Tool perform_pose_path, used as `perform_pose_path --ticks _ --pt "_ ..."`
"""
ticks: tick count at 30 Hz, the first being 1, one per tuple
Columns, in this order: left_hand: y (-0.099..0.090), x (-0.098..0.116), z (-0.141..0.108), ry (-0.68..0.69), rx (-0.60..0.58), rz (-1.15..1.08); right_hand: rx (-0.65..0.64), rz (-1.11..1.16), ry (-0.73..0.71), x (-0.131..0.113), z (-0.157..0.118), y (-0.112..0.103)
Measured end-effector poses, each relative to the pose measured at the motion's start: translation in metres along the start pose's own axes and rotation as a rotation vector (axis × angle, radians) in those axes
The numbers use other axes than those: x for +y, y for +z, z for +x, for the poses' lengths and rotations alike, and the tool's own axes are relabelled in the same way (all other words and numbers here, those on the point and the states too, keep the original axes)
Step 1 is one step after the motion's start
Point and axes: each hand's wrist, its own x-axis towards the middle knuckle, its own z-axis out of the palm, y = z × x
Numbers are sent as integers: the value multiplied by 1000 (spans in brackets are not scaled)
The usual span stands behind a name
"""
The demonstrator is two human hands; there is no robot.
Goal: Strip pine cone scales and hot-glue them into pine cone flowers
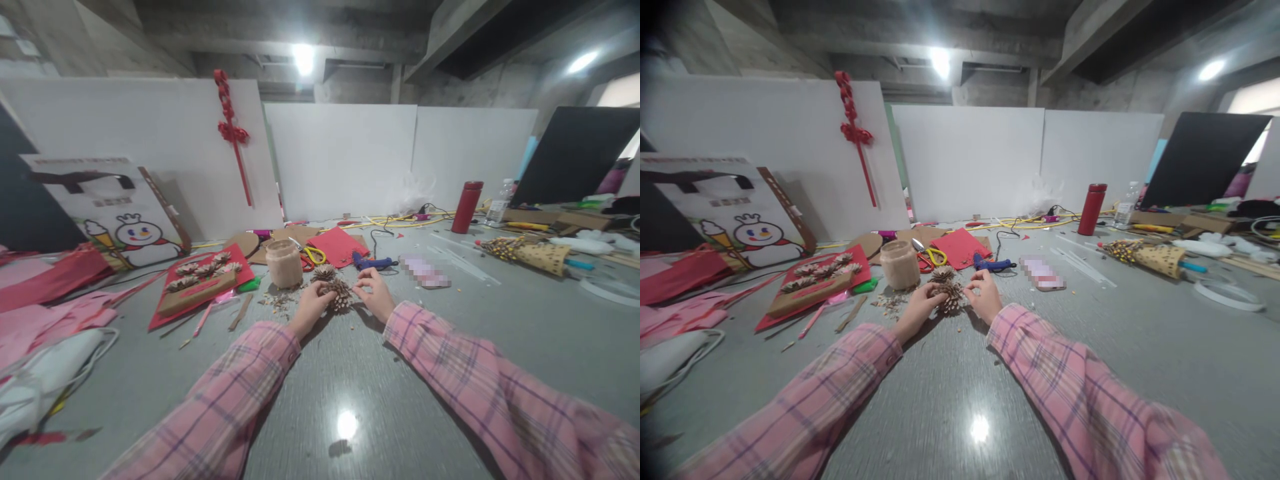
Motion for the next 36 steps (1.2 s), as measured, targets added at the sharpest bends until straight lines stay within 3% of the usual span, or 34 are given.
perform_pose_path --ticks 5,12,21,36 --pt "0 -3 1 34 -49 -94 33 -33 -70 -3 -1 -1" --pt "1 -8 5 23 -79 -331 183 -129 -150 -5 -2 -3" --pt "1 1 1 -18 -90 -338 115 -137 -198 -6 -4 -1" --pt "0 -4 3 3 -95 -257 42 -75 -145 -3 -2 -1"
